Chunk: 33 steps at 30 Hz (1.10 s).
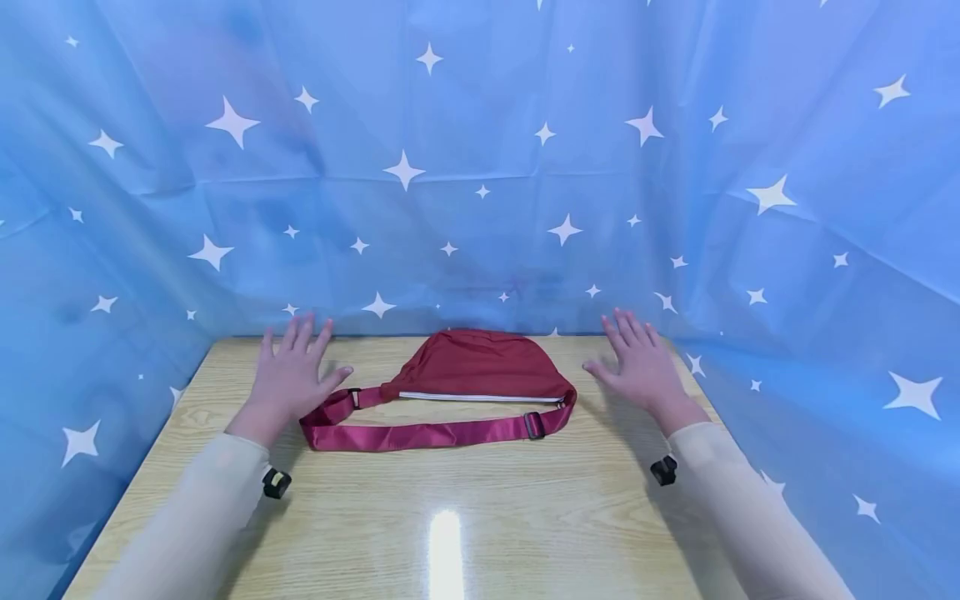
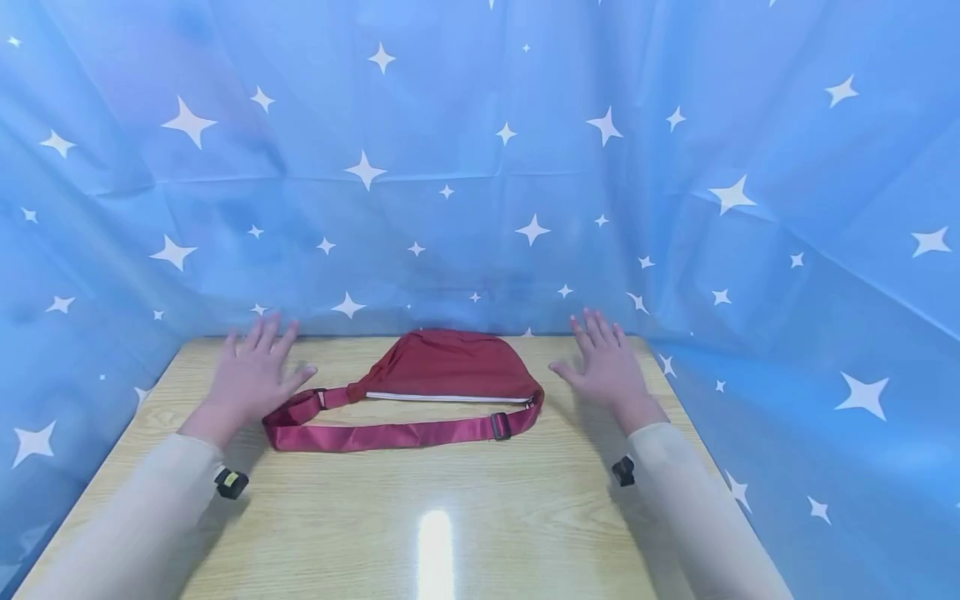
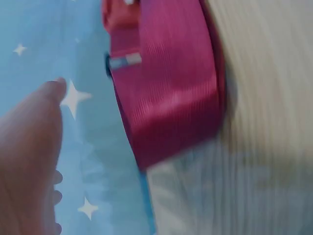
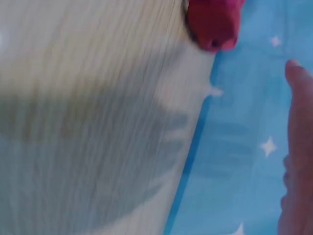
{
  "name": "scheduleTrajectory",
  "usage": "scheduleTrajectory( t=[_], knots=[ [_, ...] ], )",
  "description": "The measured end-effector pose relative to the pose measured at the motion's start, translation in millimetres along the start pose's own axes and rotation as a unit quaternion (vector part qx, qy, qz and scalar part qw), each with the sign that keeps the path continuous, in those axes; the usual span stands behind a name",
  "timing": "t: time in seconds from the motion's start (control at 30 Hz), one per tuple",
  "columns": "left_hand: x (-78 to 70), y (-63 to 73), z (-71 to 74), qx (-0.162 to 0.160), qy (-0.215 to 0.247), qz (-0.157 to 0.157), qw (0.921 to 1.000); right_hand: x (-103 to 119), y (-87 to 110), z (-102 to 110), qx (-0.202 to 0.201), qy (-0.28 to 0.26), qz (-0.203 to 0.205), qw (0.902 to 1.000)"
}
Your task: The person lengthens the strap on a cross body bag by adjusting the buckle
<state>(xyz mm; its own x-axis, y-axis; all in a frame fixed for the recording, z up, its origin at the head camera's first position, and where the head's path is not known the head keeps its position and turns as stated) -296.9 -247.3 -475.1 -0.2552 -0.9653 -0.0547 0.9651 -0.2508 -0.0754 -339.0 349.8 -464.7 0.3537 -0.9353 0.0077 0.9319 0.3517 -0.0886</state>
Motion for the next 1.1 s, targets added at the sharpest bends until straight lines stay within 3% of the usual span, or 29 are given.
scheduleTrajectory(
  t=[0.17,0.37,0.57,0.83,1.1],
  knots=[
    [-39.3,5.3,0.0,-0.024,0.074,-0.054,0.9955,30.2,15.1,-0.3,-0.057,-0.075,0.082,0.9921],
    [-89.8,5.4,-10.7,-0.007,0.126,-0.104,0.9865,73.2,31.5,-4.4,-0.06,-0.14,0.144,0.9778],
    [-129.1,3.9,-18.4,-0.008,0.161,-0.141,0.9768,100.9,38.5,-13.8,-0.038,-0.171,0.154,0.9724],
    [-173.8,-5.6,-43.7,0.027,0.207,-0.185,0.9603,120.3,40.0,-30.1,-0.001,-0.196,0.169,0.966],
    [-217.3,-17.6,-60.1,0.077,0.232,-0.201,0.9488,132.0,38.6,-41.7,0.058,-0.153,0.16,0.9735]
  ],
)
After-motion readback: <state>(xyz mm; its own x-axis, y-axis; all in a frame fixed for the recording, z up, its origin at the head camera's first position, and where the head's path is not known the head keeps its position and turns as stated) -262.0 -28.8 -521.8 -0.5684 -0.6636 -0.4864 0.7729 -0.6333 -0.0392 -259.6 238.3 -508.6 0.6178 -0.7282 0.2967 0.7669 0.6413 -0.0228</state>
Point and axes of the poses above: each hand's wrist, its own y-axis away from the middle knuckle, its own z-axis out of the back of the hand, x = y × z, the point moved 3 cm from there along -y, towards the middle knuckle, and after that the axes turned 7 degrees about x, right-handed, at the moved point
